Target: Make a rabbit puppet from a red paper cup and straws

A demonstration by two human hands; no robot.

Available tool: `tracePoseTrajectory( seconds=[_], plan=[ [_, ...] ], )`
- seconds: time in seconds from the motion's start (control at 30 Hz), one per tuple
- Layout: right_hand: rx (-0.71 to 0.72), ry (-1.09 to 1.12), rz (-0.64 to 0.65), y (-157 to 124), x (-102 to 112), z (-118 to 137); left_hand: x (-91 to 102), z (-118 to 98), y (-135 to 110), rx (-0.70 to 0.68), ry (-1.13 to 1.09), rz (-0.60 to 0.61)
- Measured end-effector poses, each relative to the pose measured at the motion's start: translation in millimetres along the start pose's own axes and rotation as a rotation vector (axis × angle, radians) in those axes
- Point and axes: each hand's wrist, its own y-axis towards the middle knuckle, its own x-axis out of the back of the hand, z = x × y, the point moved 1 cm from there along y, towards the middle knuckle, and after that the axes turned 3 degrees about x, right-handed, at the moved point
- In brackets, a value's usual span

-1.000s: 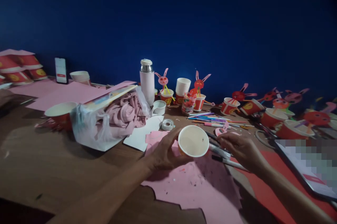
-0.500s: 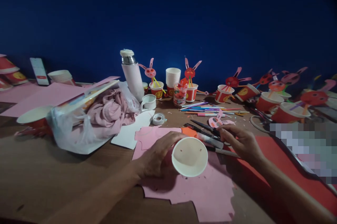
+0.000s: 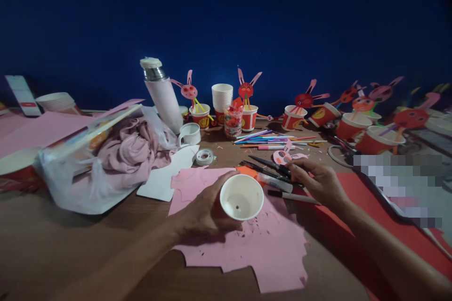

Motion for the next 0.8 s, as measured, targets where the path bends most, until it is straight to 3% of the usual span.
tracePoseTrajectory(
  seconds=[0.3,0.5,0.8],
  plan=[
    [-0.002,0.004,0.009,3.2,9.2,-8.5,10.5,1.0,3.6,0.008,-0.010,-0.005],
    [0.006,-0.071,0.075,5.0,11.7,-10.1,-1.3,-8.8,1.4,0.029,-0.110,0.013],
    [-0.019,-0.162,-0.008,9.1,19.5,-15.7,-1.4,-10.9,1.9,0.091,-0.100,-0.118]
  ],
)
